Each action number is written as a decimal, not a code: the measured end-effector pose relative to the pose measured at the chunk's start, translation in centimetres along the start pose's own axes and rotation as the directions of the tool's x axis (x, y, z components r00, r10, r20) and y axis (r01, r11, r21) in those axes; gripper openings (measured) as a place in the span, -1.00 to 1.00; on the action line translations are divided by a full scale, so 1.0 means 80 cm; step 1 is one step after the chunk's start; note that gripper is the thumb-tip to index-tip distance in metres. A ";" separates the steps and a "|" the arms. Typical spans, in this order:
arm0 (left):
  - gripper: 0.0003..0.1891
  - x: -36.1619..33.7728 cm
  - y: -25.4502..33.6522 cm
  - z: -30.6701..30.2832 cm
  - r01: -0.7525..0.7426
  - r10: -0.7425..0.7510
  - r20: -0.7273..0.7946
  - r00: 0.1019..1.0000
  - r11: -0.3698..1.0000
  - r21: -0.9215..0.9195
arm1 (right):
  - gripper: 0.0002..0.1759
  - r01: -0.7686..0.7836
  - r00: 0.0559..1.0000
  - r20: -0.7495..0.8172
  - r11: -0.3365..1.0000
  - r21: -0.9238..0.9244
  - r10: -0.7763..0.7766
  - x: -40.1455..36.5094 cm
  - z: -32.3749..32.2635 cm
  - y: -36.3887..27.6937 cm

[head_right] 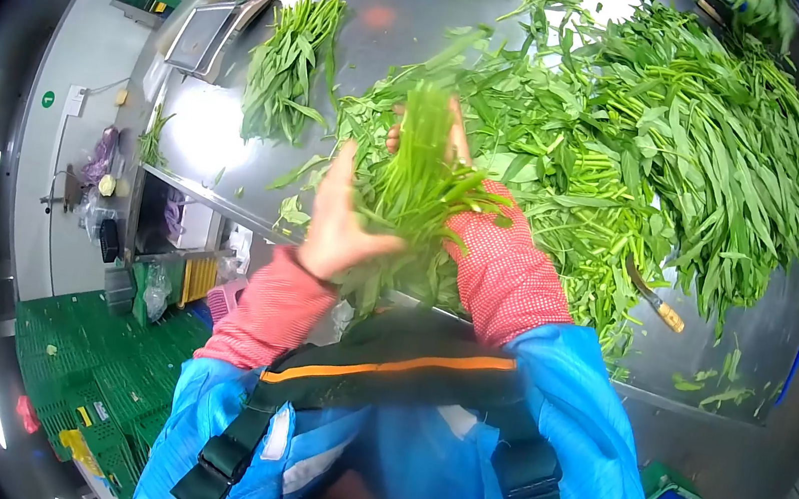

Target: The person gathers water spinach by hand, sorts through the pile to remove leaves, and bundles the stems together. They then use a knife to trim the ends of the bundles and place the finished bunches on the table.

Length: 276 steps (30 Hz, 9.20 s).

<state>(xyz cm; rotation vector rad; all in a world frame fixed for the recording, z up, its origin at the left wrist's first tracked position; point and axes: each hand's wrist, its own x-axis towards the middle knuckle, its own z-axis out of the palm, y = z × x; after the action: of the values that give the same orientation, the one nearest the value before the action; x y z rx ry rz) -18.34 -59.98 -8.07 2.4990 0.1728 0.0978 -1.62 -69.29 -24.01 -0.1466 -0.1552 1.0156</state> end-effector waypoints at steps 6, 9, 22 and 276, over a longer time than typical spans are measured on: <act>0.38 0.019 -0.023 0.073 0.131 -0.101 -0.271 0.957 0.987 0.096 | -0.02 -0.153 0.909 -0.417 0.935 -0.320 0.006 0.000 0.088 -0.004; 0.32 0.029 -0.031 0.045 0.311 -0.367 -0.009 0.930 0.799 -0.515 | 0.18 -0.113 0.980 -0.195 0.924 -0.365 0.043 -0.021 0.095 -0.005; -0.49 0.034 -0.079 0.036 0.047 -0.014 0.122 0.992 0.961 -0.274 | 0.33 -0.063 0.998 -0.055 0.209 -0.976 0.044 -0.027 0.163 0.004; -0.17 0.367 0.360 0.419 -0.230 0.455 0.274 0.847 0.779 -0.583 | -0.53 -0.182 0.576 -0.352 0.304 -0.935 -0.738 -0.394 0.118 -0.524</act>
<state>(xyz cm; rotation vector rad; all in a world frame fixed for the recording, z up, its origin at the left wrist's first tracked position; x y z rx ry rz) 17.32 -98.29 -16.95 1.9039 -0.4486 -0.1975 15.14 -117.48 -8.59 -1.6025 0.0567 0.2052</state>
